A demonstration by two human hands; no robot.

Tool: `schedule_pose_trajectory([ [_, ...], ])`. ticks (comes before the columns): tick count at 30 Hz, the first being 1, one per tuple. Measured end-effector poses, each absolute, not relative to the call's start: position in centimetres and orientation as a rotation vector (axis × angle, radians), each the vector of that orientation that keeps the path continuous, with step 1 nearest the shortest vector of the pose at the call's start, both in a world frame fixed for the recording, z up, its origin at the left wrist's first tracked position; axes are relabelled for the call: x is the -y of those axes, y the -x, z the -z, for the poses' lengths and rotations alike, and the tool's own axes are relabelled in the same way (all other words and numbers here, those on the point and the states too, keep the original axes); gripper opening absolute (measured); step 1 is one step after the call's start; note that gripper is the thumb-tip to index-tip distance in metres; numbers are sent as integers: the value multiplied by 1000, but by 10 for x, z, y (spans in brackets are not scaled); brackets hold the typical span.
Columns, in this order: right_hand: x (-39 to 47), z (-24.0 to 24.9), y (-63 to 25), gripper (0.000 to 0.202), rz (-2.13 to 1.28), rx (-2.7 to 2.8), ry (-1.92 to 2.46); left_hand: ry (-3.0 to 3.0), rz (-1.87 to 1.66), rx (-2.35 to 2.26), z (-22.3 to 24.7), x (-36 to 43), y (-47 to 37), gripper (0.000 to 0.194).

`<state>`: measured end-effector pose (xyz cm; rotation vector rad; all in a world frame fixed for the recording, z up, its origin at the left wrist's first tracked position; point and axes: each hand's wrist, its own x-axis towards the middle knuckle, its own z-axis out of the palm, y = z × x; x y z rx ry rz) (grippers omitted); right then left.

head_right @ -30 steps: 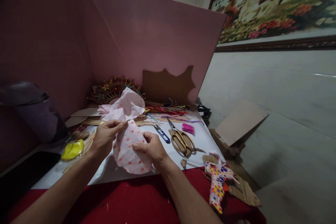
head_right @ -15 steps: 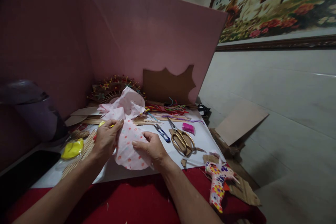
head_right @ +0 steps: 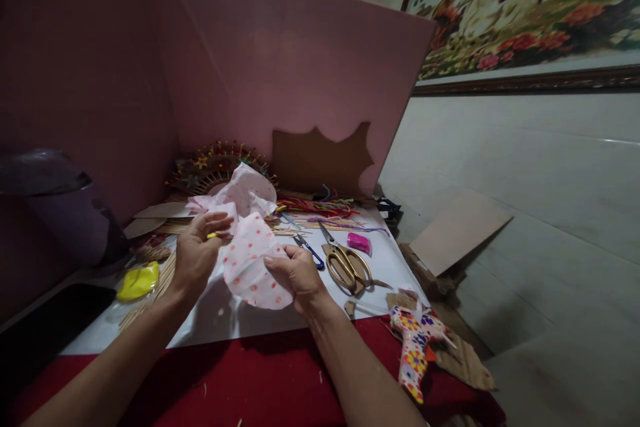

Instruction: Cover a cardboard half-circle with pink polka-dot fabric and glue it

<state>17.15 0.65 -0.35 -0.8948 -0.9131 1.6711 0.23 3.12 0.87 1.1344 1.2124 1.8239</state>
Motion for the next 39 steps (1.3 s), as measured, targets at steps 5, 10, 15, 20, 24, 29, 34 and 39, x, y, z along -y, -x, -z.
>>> schedule_pose_trajectory([
  [5, -11, 3, -175, 30, -1561, 828, 922, -2241, -1385, -995, -23, -14, 0, 67],
  [10, -14, 3, -175, 26, -1466, 825, 895, -3009, -838, -1016, -12, -6, -15, 84],
  [15, -12, 5, -172, 28, -1515, 886, 829, -3253, -940, -995, 1, -18, -21, 59],
  [20, -11, 0, -174, 23, -1535, 908, 712, -3095, -1112, -906, 1, -24, -12, 51],
  [24, -17, 1, -180, 47, -1219, 788, 903, -2329, -1353, -800, -5, -16, -15, 42],
  [29, -14, 0, -178, 65, -1339, 912, 816, -999, -1343, -620, -17, -5, -24, 41],
  [34, -5, -1, -168, 51, -1384, 1092, 692, -695, -1255, -570, -16, -7, -23, 29],
  [39, -10, 9, -169, 29, -1186, 1186, 874, -683, -1176, -527, -6, -9, -24, 19],
])
